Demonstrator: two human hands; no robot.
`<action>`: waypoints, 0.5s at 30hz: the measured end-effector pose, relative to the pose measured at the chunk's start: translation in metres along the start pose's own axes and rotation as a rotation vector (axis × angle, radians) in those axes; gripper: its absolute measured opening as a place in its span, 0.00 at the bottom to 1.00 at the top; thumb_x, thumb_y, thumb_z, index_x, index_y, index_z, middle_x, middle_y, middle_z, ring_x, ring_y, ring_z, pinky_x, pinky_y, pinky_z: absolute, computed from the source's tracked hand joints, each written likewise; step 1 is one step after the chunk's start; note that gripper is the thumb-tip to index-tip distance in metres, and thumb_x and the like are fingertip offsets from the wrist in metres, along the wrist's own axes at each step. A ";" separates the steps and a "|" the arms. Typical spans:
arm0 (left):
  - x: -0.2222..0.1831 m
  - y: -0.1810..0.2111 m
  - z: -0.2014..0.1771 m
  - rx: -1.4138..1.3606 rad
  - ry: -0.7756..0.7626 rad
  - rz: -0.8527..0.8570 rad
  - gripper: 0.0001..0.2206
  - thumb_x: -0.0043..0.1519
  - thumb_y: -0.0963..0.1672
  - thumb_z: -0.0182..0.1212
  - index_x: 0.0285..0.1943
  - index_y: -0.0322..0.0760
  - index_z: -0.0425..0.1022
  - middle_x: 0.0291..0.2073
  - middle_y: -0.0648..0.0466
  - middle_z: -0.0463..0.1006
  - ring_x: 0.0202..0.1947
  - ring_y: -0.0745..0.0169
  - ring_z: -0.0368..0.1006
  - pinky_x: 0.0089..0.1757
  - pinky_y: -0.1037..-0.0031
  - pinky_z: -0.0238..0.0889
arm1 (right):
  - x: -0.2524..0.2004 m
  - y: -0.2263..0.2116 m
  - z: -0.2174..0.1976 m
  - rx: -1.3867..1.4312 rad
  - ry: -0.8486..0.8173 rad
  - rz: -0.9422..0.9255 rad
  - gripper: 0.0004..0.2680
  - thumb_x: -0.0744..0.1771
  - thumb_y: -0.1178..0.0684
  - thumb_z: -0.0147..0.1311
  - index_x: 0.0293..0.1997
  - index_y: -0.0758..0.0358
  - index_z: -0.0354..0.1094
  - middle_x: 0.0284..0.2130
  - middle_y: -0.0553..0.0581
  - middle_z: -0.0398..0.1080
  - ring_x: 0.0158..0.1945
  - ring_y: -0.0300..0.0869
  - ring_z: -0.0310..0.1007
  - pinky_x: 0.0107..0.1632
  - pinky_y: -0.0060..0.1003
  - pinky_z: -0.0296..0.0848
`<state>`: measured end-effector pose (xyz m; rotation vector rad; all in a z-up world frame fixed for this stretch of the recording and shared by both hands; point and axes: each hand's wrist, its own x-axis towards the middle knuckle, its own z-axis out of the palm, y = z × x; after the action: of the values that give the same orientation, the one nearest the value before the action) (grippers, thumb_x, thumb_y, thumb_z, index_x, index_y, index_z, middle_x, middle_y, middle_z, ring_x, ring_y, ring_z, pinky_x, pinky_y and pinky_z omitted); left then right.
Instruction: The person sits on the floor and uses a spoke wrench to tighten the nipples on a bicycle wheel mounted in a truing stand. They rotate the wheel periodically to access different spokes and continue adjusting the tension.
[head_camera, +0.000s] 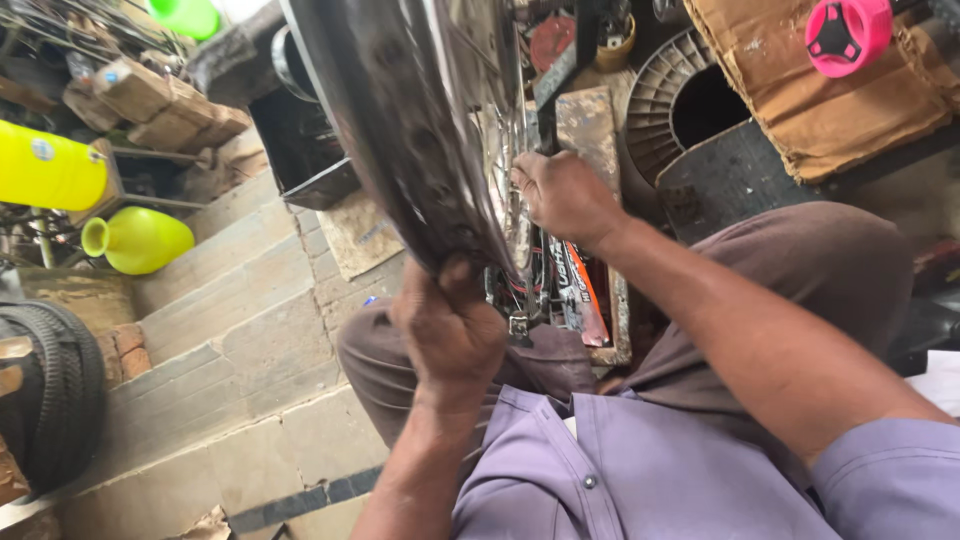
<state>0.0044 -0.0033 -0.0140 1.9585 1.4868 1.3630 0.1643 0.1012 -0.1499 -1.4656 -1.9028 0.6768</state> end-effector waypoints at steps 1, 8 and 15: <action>0.005 0.006 -0.003 -0.009 0.001 -0.011 0.12 0.76 0.45 0.46 0.51 0.33 0.73 0.33 0.48 0.79 0.31 0.55 0.78 0.36 0.67 0.69 | -0.003 0.001 -0.006 0.060 -0.028 -0.023 0.07 0.71 0.52 0.54 0.45 0.65 0.75 0.29 0.68 0.76 0.32 0.57 0.78 0.38 0.51 0.74; 0.041 0.048 -0.024 0.181 -0.091 -0.188 0.15 0.76 0.47 0.42 0.47 0.34 0.73 0.26 0.53 0.79 0.23 0.61 0.77 0.29 0.70 0.65 | -0.020 0.019 0.003 0.294 0.079 0.023 0.07 0.72 0.53 0.49 0.46 0.64 0.71 0.30 0.63 0.77 0.28 0.49 0.79 0.33 0.44 0.72; 0.049 0.058 -0.022 0.197 -0.063 -0.083 0.14 0.77 0.47 0.43 0.50 0.32 0.72 0.29 0.49 0.79 0.27 0.55 0.76 0.32 0.66 0.65 | -0.008 0.020 0.031 0.288 0.397 -0.025 0.08 0.74 0.52 0.43 0.50 0.63 0.67 0.33 0.67 0.76 0.35 0.54 0.78 0.37 0.46 0.73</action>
<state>0.0185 0.0095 0.0629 2.0102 1.7080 1.1478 0.1552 0.0980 -0.1865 -1.2791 -1.4526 0.5697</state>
